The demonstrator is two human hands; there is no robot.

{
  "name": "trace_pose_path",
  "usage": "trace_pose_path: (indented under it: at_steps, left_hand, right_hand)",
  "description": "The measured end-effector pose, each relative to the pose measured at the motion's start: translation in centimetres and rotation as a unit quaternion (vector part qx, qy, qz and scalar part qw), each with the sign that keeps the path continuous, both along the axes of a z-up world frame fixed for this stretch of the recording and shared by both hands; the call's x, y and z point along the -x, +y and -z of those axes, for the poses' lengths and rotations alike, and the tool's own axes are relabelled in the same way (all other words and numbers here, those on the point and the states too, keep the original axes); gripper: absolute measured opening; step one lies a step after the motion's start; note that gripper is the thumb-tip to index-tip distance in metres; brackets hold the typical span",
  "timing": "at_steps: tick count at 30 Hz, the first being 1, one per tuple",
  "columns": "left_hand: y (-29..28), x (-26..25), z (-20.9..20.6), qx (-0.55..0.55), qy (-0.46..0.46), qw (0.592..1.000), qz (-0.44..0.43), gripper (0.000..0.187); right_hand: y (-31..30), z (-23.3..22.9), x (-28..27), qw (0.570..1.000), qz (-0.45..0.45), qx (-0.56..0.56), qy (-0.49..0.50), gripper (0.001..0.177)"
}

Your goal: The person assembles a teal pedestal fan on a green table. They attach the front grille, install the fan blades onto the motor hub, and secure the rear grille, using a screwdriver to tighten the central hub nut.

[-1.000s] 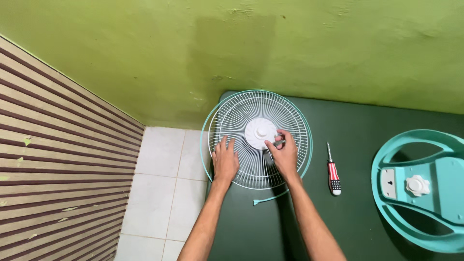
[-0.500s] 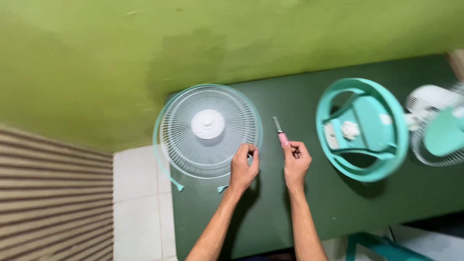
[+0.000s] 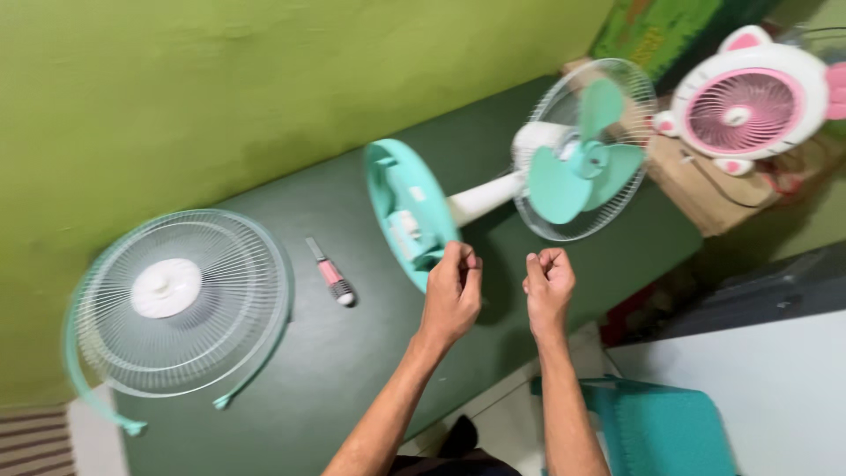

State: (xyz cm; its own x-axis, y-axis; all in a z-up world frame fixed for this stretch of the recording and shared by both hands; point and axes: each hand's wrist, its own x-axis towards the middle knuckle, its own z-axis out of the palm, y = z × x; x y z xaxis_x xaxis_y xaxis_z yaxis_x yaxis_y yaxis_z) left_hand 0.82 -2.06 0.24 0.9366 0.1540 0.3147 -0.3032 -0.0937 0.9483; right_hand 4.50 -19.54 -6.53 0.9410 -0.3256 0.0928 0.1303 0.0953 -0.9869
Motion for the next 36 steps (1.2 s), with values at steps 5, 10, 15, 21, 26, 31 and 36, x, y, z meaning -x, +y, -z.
trace_pose_path:
  at_steps: [5,10,15,21,26,31,36]
  left_hand:
    - [-8.4,-4.1,0.2,-0.056,-0.024,0.997,0.046,0.014]
    - [-13.5,-7.4,1.3,-0.095,-0.013,0.990,0.106,0.019]
    - [-15.8,-11.4,3.1,-0.135,0.015,0.981,0.139,0.026]
    - [-18.1,-17.0,4.8,-0.152,0.022,0.978,0.139,0.034]
    - [-20.4,-21.8,5.2,-0.109,0.033,0.986,0.118,0.030]
    - [-21.9,-26.4,6.7,-0.091,0.107,0.988,0.058,0.020]
    - [-23.0,-28.8,8.2,-0.122,0.120,0.985,-0.010,0.016]
  right_hand:
    - [-11.3,0.6,-1.1,1.000,-0.004,0.019,-0.003,0.006]
    - [-19.3,0.7,-1.9,0.991,-0.028,0.124,0.051,0.006]
    - [-24.0,0.9,-4.6,0.979,-0.048,0.186,0.066,0.006]
    - [-27.8,0.7,-9.8,0.973,-0.045,0.216,0.064,0.008]
    - [-28.8,0.0,-16.2,0.962,-0.072,0.263,-0.020,0.013]
    - [-28.8,-0.2,-22.5,0.946,-0.096,0.308,0.002,0.019]
    - [-27.3,-0.6,-27.2,0.918,-0.114,0.371,-0.081,0.019]
